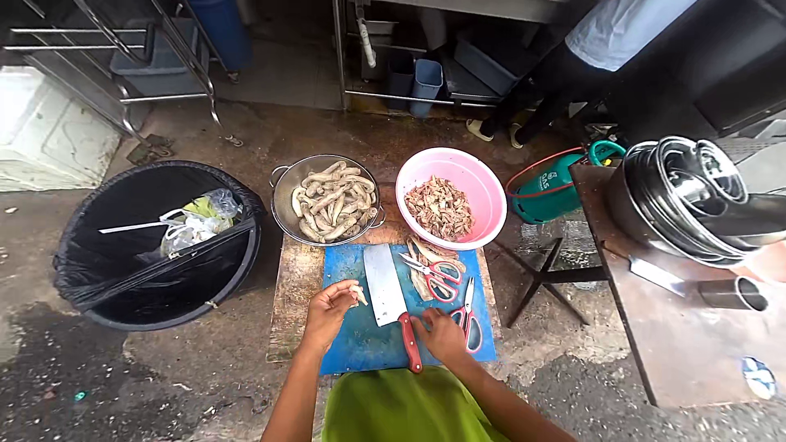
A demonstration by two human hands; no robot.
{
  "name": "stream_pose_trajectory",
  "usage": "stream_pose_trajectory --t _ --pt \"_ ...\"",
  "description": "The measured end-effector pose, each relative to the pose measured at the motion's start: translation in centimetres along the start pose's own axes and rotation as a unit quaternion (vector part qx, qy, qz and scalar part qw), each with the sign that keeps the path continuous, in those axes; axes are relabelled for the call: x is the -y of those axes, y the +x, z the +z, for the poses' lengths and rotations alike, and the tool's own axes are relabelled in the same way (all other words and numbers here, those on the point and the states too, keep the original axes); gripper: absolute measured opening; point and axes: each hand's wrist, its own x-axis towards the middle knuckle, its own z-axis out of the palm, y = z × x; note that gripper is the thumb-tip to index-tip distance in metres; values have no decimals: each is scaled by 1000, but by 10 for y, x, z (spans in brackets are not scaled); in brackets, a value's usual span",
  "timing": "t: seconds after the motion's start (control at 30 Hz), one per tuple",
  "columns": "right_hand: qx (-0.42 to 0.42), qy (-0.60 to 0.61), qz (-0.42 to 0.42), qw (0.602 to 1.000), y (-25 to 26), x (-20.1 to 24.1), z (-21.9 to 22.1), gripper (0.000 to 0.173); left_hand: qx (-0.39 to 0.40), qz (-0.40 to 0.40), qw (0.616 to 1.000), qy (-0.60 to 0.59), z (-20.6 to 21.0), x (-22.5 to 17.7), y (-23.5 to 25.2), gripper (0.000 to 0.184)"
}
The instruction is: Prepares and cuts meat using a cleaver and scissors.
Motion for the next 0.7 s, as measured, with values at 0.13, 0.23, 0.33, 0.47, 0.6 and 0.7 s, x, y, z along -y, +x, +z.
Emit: stream_pose_trajectory --t 0.13,0.23,0.33,0.47,0.6,0.7 --pt "-188 23 -38 981 23 -36 -20 39 -16 -4 1000 -8 6 1 -8 22" --pt "-179 -1 -73 981 44 -47 -38 36 -34 -34 998 -29 16 -1 -17 20" --pt "-130 -65 -109 983 62 -40 -45 38 -53 -40 997 -39 26 -5 -25 19" --pt "-69 -136 -120 981 78 -29 -50 47 -76 -30 995 -50 38 -15 -35 18" --pt "-58 -127 -140 980 79 -25 -62 48 -94 -32 989 -107 54 -28 -48 16" --pt "-52 -53 -139 988 70 -35 -75 47 -104 -33 979 -173 65 -34 -56 13"
